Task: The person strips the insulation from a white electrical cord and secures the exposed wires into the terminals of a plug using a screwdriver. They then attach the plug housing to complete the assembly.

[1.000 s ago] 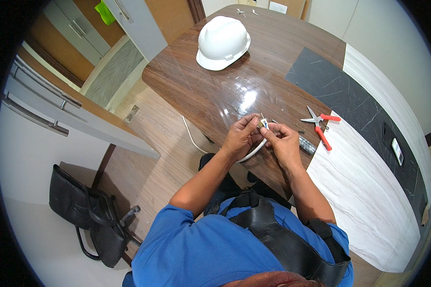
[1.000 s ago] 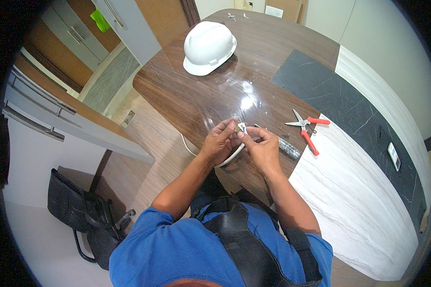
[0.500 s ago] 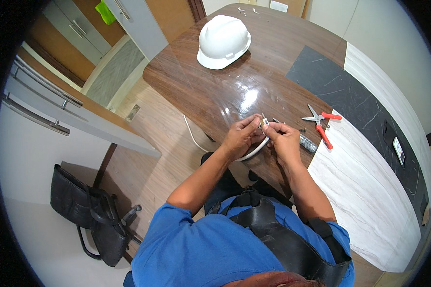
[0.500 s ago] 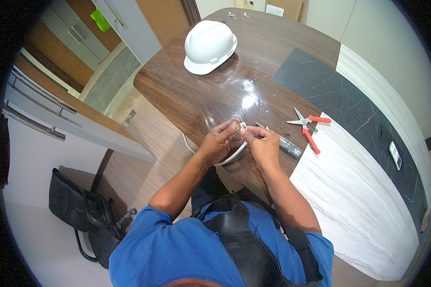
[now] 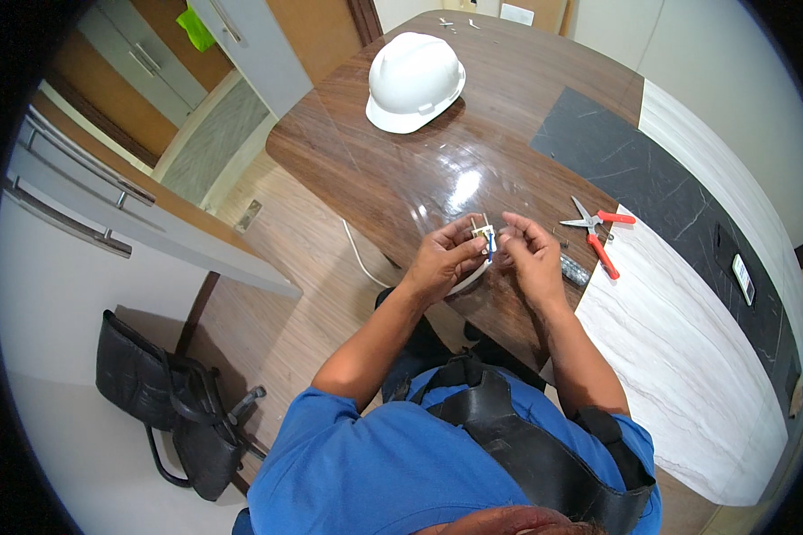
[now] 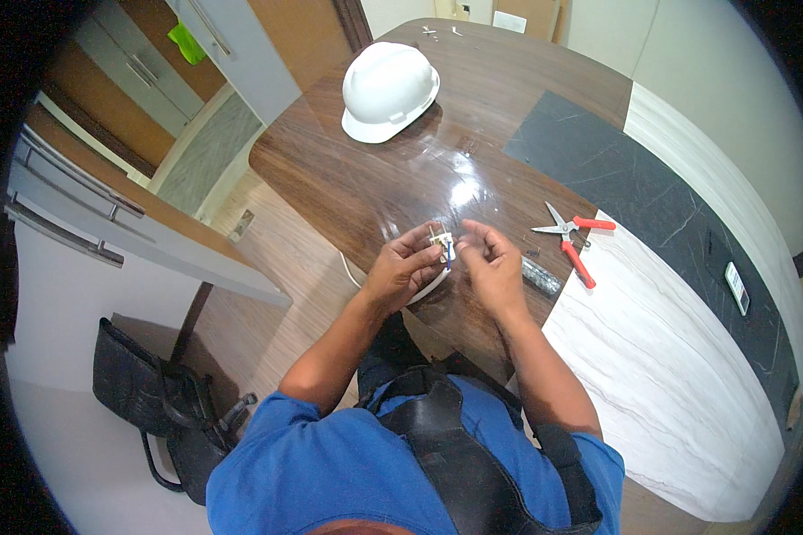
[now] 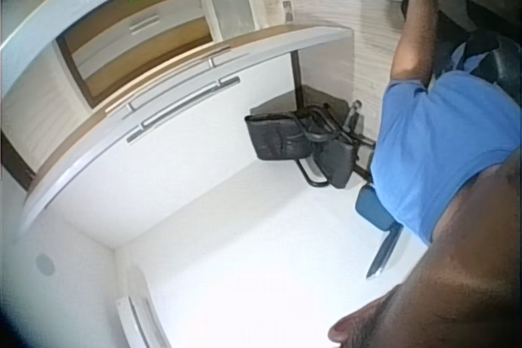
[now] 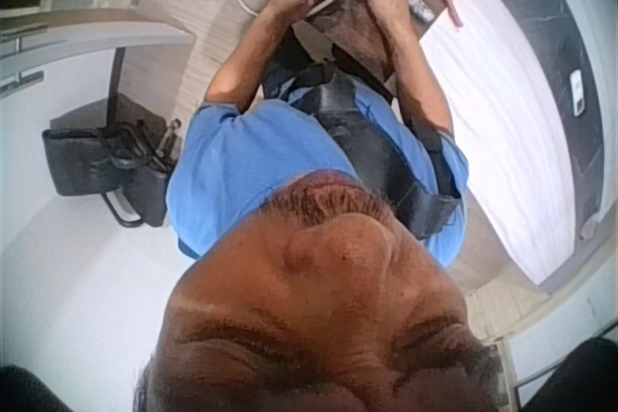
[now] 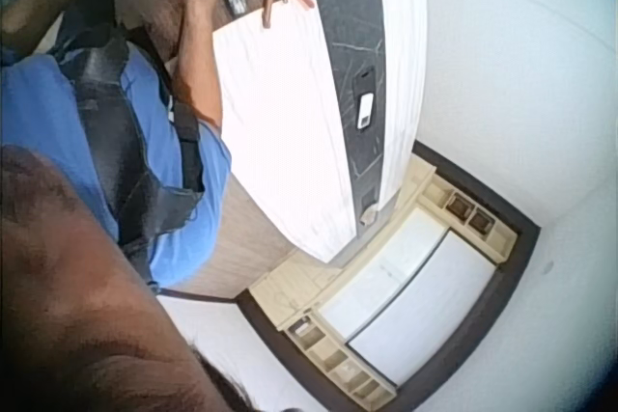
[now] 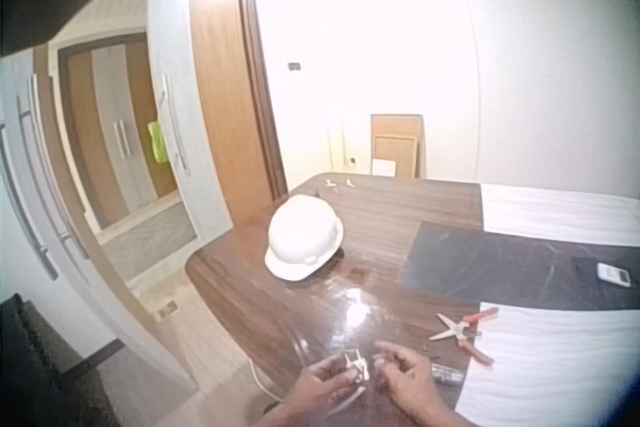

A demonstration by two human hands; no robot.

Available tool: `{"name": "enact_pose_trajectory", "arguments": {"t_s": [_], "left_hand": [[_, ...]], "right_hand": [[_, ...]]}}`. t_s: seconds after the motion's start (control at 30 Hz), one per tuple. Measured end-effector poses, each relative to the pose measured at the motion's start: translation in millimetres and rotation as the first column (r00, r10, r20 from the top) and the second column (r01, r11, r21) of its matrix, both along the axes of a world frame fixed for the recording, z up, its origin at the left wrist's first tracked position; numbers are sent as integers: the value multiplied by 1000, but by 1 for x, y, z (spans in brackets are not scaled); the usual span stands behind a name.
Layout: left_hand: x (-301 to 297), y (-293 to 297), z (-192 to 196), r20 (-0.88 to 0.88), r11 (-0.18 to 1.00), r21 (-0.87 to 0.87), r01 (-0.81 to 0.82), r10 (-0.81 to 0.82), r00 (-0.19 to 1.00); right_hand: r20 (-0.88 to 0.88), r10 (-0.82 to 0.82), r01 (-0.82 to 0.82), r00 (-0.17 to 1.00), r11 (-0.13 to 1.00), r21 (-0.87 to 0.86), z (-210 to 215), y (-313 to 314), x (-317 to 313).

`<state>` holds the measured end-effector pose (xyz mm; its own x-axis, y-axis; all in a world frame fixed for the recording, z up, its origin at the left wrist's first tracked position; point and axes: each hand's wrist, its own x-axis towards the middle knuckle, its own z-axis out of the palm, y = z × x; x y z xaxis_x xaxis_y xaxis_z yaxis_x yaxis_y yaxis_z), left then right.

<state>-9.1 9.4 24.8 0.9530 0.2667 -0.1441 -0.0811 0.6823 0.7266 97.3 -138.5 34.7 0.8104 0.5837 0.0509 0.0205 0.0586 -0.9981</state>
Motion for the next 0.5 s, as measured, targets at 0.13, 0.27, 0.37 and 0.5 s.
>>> {"name": "enact_pose_trajectory", "arguments": {"t_s": [0.13,0.27,0.37,0.5], "left_hand": [[-5,-10,11,-74,989,146,17,-6,997],[-8,-10,12,-69,963,254,89,-73,995],[-8,-12,9,-49,963,262,60,-49,998],[-6,-20,9,-35,959,282,-44,56,998]], "right_hand": [[91,48,-38,995,993,-107,22,0,11],[197,133,-93,971,976,-198,19,2,14],[180,148,-101,973,964,-247,21,1,15],[219,144,-98,965,974,-206,27,0,12]]}}
